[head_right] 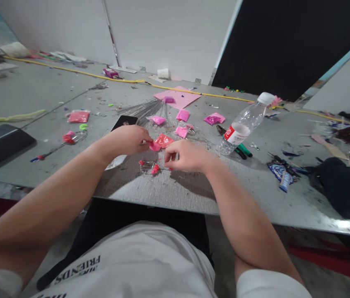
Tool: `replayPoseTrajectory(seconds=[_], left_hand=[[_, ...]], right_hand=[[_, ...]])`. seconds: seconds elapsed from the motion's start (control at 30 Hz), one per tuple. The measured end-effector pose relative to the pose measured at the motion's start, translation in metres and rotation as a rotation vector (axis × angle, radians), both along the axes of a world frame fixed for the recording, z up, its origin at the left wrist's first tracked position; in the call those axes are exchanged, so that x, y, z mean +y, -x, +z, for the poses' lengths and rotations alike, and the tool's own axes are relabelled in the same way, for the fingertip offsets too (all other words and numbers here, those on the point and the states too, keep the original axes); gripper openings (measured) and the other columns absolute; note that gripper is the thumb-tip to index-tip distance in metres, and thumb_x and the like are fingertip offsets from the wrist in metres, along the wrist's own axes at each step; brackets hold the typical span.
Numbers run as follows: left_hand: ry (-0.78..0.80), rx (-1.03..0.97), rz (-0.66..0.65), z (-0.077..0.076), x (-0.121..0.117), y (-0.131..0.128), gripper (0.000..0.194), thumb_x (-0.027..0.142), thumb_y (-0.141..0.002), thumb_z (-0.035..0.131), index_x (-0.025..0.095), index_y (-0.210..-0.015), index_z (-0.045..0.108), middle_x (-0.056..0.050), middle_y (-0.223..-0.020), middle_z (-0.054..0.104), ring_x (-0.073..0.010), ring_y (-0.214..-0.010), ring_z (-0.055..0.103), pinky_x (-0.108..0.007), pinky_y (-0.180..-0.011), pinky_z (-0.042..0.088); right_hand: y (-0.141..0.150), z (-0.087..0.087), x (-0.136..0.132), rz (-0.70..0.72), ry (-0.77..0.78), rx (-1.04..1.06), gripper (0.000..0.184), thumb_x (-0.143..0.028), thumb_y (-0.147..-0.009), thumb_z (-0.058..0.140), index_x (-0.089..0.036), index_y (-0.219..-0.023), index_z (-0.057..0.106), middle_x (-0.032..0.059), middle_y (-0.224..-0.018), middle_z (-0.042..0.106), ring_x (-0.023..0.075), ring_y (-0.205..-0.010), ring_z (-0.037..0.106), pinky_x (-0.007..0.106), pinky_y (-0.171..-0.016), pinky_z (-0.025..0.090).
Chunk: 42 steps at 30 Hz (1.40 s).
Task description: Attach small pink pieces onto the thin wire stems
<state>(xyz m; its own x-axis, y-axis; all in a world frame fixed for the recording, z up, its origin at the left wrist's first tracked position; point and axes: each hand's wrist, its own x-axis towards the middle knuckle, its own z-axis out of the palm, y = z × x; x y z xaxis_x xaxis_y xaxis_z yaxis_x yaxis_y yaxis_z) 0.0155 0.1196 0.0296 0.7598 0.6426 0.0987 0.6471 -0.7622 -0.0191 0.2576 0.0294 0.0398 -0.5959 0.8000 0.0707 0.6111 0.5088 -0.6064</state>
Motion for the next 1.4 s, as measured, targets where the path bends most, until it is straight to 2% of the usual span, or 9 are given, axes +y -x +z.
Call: replayPoseTrajectory(seconds=[0.17,0.3,0.47,0.8,0.9,1.0,1.13,1.3,1.4], left_hand=[[0.012,0.054,-0.018,-0.002,-0.001,-0.001,0.029,0.043,-0.090,0.063,0.020,-0.081,0.078,-0.009,-0.087,0.073,-0.0214,-0.077,0.065,-0.031,-0.065,0.036],[-0.035,0.063,0.031,-0.002,-0.001,-0.005,0.034,0.048,-0.091,0.063,0.020,-0.085,0.080,-0.009,-0.083,0.072,-0.0222,-0.077,0.065,-0.031,-0.061,0.031],[-0.043,0.015,0.060,-0.002,0.001,-0.005,0.036,0.051,-0.091,0.064,0.020,-0.085,0.081,-0.008,-0.084,0.074,-0.0211,-0.077,0.064,-0.030,-0.061,0.031],[-0.013,-0.416,-0.004,-0.007,0.007,-0.010,0.033,0.046,-0.094,0.063,0.019,-0.089,0.080,-0.007,-0.078,0.074,-0.0190,-0.072,0.063,-0.030,-0.069,0.041],[-0.037,-0.412,-0.012,-0.013,0.013,-0.010,0.035,0.046,-0.097,0.059,0.018,-0.094,0.080,-0.009,-0.088,0.077,-0.0215,-0.081,0.067,-0.032,-0.075,0.045],[-0.004,-0.383,0.003,-0.020,0.017,-0.012,0.033,0.041,-0.094,0.063,0.016,-0.106,0.080,-0.011,-0.101,0.078,-0.0245,-0.094,0.069,-0.033,-0.082,0.048],[0.060,-0.385,0.058,-0.024,0.017,-0.015,0.034,0.039,-0.089,0.069,0.014,-0.111,0.078,-0.010,-0.099,0.078,-0.0219,-0.088,0.070,-0.031,-0.081,0.051],[0.141,-0.438,0.130,-0.018,0.016,-0.013,0.044,0.043,-0.086,0.071,0.014,-0.119,0.077,-0.010,-0.103,0.078,-0.0197,-0.081,0.069,-0.031,-0.078,0.052],[0.069,-0.516,0.202,-0.007,0.019,-0.005,0.043,0.046,-0.086,0.069,0.014,-0.114,0.078,-0.010,-0.105,0.077,-0.0208,-0.081,0.068,-0.033,-0.082,0.053]], right_hand=[[-0.017,0.006,0.004,-0.061,0.102,-0.104,0.008,-0.020,-0.079,0.079,-0.024,-0.073,0.074,-0.0019,-0.075,0.074,0.0145,-0.067,0.065,0.026,-0.060,0.045],[-0.018,-0.002,0.008,-0.058,0.034,-0.173,0.016,-0.015,-0.068,0.087,-0.024,-0.066,0.074,-0.0006,-0.076,0.074,0.0169,-0.069,0.066,0.028,-0.059,0.045],[-0.011,-0.011,0.008,-0.125,0.092,-0.251,0.023,-0.013,-0.065,0.090,-0.024,-0.061,0.071,-0.0010,-0.069,0.072,0.0158,-0.063,0.062,0.029,-0.058,0.042],[-0.005,-0.009,0.007,-0.122,0.226,-0.241,0.015,-0.021,-0.075,0.079,-0.021,-0.069,0.066,-0.0013,-0.072,0.070,0.0138,-0.062,0.060,0.027,-0.058,0.040],[-0.003,-0.010,0.008,-0.139,0.228,-0.221,0.014,-0.021,-0.075,0.077,-0.021,-0.069,0.065,-0.0018,-0.070,0.068,0.0139,-0.062,0.059,0.027,-0.058,0.040],[-0.001,-0.014,0.011,-0.177,0.219,-0.189,0.015,-0.021,-0.076,0.078,-0.021,-0.070,0.064,-0.0016,-0.069,0.067,0.0140,-0.062,0.059,0.028,-0.058,0.040],[0.002,-0.022,0.015,-0.231,0.188,-0.146,0.013,-0.021,-0.077,0.078,-0.020,-0.074,0.066,-0.0005,-0.072,0.069,0.0143,-0.064,0.060,0.028,-0.060,0.040],[0.008,-0.033,0.018,-0.286,0.115,-0.100,0.016,-0.020,-0.078,0.078,-0.020,-0.071,0.063,-0.0017,-0.070,0.068,0.0135,-0.064,0.058,0.029,-0.063,0.039],[0.008,-0.032,0.017,-0.287,0.107,-0.088,0.018,-0.021,-0.080,0.077,-0.020,-0.070,0.062,-0.0020,-0.070,0.067,0.0135,-0.064,0.057,0.029,-0.063,0.039]])
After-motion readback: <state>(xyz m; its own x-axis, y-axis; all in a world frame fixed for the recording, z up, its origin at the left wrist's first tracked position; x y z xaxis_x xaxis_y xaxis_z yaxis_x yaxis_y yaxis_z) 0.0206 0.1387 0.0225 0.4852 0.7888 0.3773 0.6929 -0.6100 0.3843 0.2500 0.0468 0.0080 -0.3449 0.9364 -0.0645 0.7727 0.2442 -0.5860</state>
